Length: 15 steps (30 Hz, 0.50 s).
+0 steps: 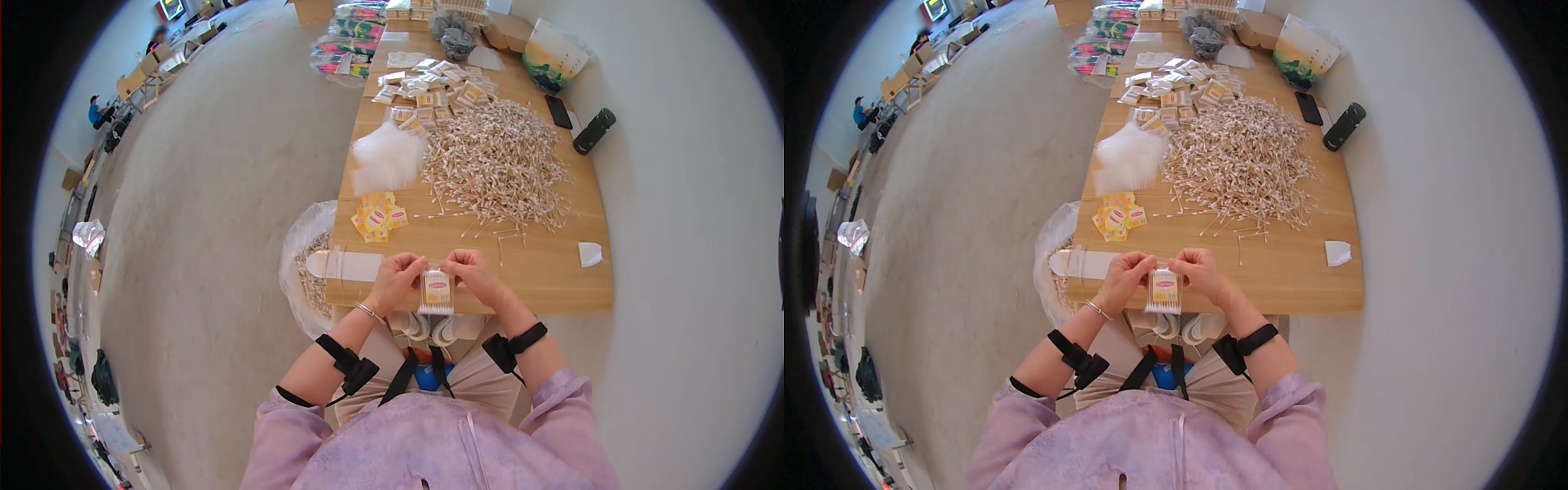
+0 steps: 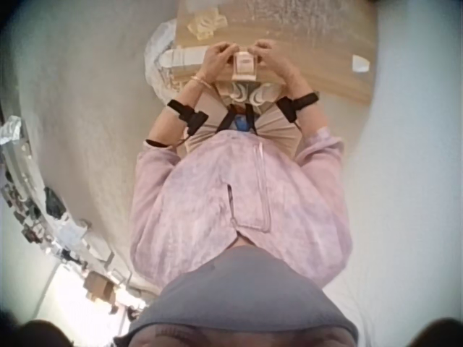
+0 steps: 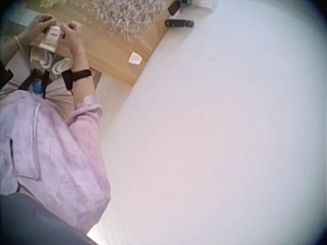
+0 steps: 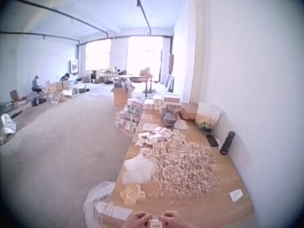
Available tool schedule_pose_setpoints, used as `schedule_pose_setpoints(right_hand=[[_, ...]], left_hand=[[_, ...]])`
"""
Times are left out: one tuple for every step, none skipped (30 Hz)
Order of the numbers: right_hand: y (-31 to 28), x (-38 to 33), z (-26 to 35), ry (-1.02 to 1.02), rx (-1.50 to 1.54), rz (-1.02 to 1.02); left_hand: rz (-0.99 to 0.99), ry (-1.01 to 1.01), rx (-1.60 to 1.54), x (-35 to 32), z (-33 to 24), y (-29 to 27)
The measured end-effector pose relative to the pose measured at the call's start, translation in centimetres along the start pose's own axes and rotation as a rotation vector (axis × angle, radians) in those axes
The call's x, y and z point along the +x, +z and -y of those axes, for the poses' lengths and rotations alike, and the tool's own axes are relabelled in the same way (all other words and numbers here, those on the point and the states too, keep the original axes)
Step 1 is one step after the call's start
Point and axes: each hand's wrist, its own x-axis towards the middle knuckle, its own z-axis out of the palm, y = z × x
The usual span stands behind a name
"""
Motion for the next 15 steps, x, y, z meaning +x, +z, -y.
schedule_pose_setpoints(right_hand=[[0.0,0.0,0.4,0.052,0.11,0.023],[0.0,-0.1,0.6,0.104,0.22,0.046],[0.0,-0.1,0.9,0.104,0.221,0.045],[0.1,-0.2,1.0,0.143,0.3,0.05],[0.2,-0.3,1.1,0.182,0.38,0.056],[0.5,-0.3,1.1,0.183,0.379,0.059],[0.3,-0.4,1.0,0.192,0.422,0.048],[0.1,-0.4,0.9,0.2,0.464,0.037],[-0.2,-0.4,0.5,0.198,0.463,0.03],[0.2,-0.3,0.4,0.211,0.487,0.038],[0.4,-0.3,0.3,0.224,0.511,0.045],[0.7,-0.5,0.2,0.221,0.51,0.049],[1.5,-1.0,1.0,0.248,0.546,0.053],[2.1,-1.3,1.4,0.275,0.583,0.056],[2.3,-1.4,1.2,0.273,0.581,0.062]], left_hand=[[0.002,-0.001,0.0,-0.1,-0.3,-0.1],[0.029,-0.022,-0.039,-0.3,-0.4,-0.2],[0.057,-0.044,-0.079,-0.4,-0.5,-0.2],[0.055,-0.045,-0.08,-0.6,-0.1,-0.2],[-0.052,0.11,0.049,-0.8,0.6,-0.2],[-0.16,0.266,0.179,-1.1,1.1,-0.2],[-0.153,0.266,0.177,-1.7,0.6,0.3],[-0.139,0.501,0.487,-2.7,-0.8,1.0],[-0.122,0.736,0.797,-3.3,-1.9,1.5],[-0.127,0.738,0.799,-3.7,-2.3,1.7],[-0.115,0.819,0.799,-3.9,-2.7,2.1],[-0.103,0.9,0.799,-4.0,-2.9,2.3],[-0.109,0.901,0.802,-4.1,-2.8,2.1],[0.033,0.792,0.662,-4.1,-2.7,1.8],[0.171,0.681,0.52,-4.2,-2.6,1.6]])
